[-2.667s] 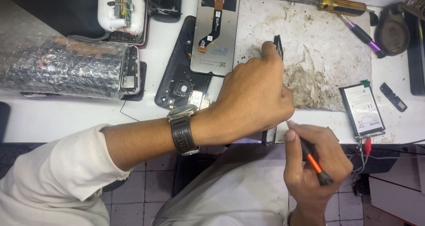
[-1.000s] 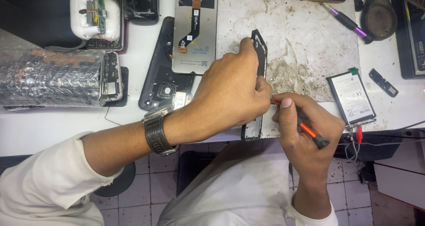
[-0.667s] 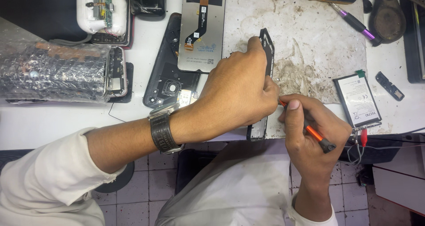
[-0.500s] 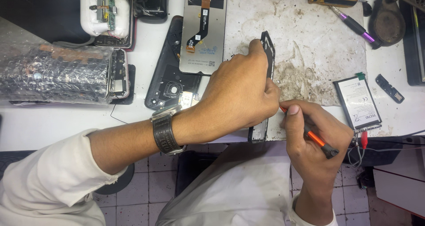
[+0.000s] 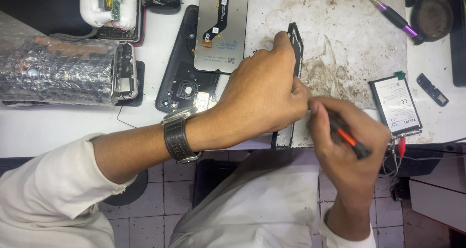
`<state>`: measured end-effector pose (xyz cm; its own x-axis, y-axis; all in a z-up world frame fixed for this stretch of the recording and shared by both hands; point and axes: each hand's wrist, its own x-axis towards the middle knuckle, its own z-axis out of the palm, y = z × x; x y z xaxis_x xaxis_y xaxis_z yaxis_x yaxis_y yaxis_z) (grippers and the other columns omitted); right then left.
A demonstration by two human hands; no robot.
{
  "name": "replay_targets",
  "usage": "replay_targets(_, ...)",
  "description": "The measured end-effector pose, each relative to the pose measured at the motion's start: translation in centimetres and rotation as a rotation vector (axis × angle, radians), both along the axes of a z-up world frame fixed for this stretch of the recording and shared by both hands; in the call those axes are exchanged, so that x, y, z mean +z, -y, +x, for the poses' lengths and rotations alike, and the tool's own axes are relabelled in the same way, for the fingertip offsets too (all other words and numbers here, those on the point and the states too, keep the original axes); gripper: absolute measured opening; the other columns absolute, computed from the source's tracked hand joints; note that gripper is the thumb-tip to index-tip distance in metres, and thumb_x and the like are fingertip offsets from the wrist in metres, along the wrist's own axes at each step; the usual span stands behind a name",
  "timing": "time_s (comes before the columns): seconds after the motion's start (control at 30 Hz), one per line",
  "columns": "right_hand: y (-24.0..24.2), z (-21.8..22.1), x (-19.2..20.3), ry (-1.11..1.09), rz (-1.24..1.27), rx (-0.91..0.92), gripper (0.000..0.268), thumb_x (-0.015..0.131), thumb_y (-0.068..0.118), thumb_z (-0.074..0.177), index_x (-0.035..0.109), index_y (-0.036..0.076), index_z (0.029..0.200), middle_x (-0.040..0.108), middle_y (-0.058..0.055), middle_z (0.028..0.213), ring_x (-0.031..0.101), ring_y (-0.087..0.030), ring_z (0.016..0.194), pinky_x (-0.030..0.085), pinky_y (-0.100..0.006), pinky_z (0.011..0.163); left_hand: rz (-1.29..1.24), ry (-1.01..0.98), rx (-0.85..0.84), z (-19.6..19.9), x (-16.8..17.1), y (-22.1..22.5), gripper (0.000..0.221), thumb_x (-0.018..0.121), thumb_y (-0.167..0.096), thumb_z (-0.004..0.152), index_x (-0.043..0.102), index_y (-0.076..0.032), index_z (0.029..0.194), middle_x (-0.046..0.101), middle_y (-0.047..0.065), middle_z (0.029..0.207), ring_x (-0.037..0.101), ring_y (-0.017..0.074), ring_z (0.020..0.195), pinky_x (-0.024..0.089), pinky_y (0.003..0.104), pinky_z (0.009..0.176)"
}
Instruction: The person uses a small screwdriver to scrape adhesive residue from the inside of a smartphone back cover. They hold the cover in their left hand and work along the edges and interior surfaces, removing old glue in preparation for reassembly.
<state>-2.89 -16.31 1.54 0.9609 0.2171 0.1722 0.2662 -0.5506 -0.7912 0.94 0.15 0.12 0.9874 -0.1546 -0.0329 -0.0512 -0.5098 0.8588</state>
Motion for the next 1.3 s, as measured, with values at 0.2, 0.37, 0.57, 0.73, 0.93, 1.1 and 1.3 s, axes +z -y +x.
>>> replay_targets(0.2, 1.5, -0.4, -0.5, -0.11, 0.049, -0.006, 0.011, 0.066, 0.002, 0.102, 0.074, -0.004, 0.107, 0.068, -0.005, 0.075, 0.057, -0.004, 0.064, 0.042, -0.018, 0.058, -0.023, -0.035, -0.016, -0.1, 0.2, -0.2, 0.061, 0.06, -0.009, 0.077, 0.039, 0.032, 0.116, 0.06, 0.01, 0.044, 0.065, 0.0196, 0.035, 0.054, 0.032, 0.035)
replay_targets(0.37, 2.0, -0.4, -1.3, -0.164, 0.076, -0.069, 0.011, 0.067, 0.005, 0.103, 0.075, -0.003, 0.107, 0.07, -0.005, 0.074, 0.06, -0.005, 0.06, 0.043, -0.019, 0.052, 0.025, 0.01, 0.007, 0.0, -0.1, 0.1, 0.065, 0.06, -0.01, 0.076, 0.037, 0.032, 0.119, 0.059, 0.01, 0.044, 0.065, 0.0209, 0.036, 0.054, 0.033, 0.036)
replay_targets(0.57, 2.8, -0.2, -2.4, -0.166, 0.134, -0.062, 0.014, 0.065, 0.005, 0.102, 0.074, -0.003, 0.109, 0.07, -0.006, 0.076, 0.06, -0.006, 0.063, 0.044, -0.019, 0.057, 0.021, -0.078, -0.009, 0.1, 0.3, 0.1, 0.065, 0.058, -0.01, 0.078, 0.035, 0.031, 0.122, 0.061, 0.009, 0.044, 0.067, 0.0205, 0.036, 0.056, 0.031, 0.037)
replay_targets(0.73, 2.6, 0.2, -2.4, -0.148, 0.149, 0.01, 0.014, 0.065, 0.002, 0.103, 0.072, -0.004, 0.113, 0.07, -0.005, 0.081, 0.061, -0.004, 0.067, 0.047, -0.018, 0.06, 0.025, -0.058, 0.002, 0.2, 0.7, 0.1, 0.06, 0.06, -0.01, 0.079, 0.038, 0.03, 0.118, 0.06, 0.009, 0.045, 0.066, 0.02, 0.036, 0.054, 0.03, 0.037)
replay_targets(0.93, 2.5, 0.2, -2.2, -0.151, 0.126, 0.033, 0.019, 0.068, -0.001, 0.1, 0.072, -0.005, 0.118, 0.07, -0.006, 0.082, 0.057, -0.003, 0.068, 0.043, -0.017, 0.06, 0.013, -0.096, -0.019, 0.1, 0.7, 0.1, 0.062, 0.059, -0.012, 0.082, 0.035, 0.03, 0.121, 0.06, 0.008, 0.045, 0.065, 0.0172, 0.035, 0.053, 0.027, 0.035)
replay_targets(1.1, 2.4, -0.1, -1.6, -0.166, 0.066, 0.024, 0.02, 0.07, -0.004, 0.096, 0.072, -0.005, 0.115, 0.07, -0.006, 0.079, 0.058, -0.002, 0.068, 0.042, -0.016, 0.059, 0.002, -0.084, -0.04, 0.2, 0.3, -0.2, 0.063, 0.06, -0.014, 0.084, 0.034, 0.031, 0.12, 0.06, 0.008, 0.043, 0.064, 0.0176, 0.033, 0.051, 0.028, 0.032)
replay_targets(1.3, 2.3, -0.5, -1.4, -0.195, 0.19, 0.09, 0.02, 0.067, -0.005, 0.098, 0.069, -0.008, 0.117, 0.071, -0.004, 0.089, 0.061, -0.001, 0.076, 0.044, -0.014, 0.063, 0.018, -0.047, -0.005, 0.2, 0.0, -0.1, 0.06, 0.062, -0.016, 0.083, 0.04, 0.029, 0.115, 0.059, 0.008, 0.045, 0.064, 0.018, 0.035, 0.051, 0.029, 0.034)
